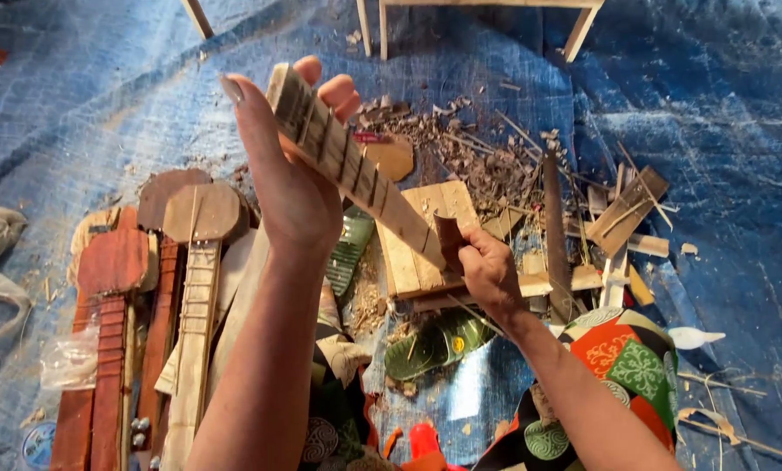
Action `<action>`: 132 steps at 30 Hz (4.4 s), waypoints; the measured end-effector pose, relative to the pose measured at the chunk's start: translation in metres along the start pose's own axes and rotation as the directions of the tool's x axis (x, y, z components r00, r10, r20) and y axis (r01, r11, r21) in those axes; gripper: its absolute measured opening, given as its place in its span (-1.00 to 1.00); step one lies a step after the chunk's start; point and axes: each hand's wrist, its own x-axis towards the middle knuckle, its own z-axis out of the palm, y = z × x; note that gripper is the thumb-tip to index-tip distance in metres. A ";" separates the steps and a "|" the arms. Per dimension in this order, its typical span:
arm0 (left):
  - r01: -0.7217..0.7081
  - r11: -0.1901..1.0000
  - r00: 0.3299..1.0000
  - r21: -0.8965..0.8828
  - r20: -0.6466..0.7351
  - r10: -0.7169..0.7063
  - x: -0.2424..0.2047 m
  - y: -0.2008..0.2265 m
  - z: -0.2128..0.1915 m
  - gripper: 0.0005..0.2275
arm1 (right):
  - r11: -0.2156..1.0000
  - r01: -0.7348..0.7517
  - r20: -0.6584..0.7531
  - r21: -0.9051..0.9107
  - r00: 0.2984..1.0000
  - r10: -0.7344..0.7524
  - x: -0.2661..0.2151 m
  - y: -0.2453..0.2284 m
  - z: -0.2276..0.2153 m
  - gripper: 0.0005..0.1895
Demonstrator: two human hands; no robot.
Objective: Applying glue to a wooden instrument neck and attaching the fretboard.
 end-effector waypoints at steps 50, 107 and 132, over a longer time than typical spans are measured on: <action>0.651 0.759 0.742 0.024 -0.229 -0.630 0.068 -0.165 -0.068 -0.53 | 0.638 -0.614 -0.694 0.464 0.196 0.693 -0.211 0.291 -0.194 -0.36; 0.208 0.712 0.870 0.671 0.206 -0.448 -0.019 -0.244 -0.113 -0.95 | 0.916 -0.144 0.353 -0.374 0.892 0.284 0.119 0.109 -0.068 -0.52; 0.261 0.666 0.849 0.699 0.163 -0.503 -0.039 -0.243 -0.163 -0.94 | 0.852 0.223 0.366 -0.473 0.930 -0.041 0.106 0.148 0.003 -0.47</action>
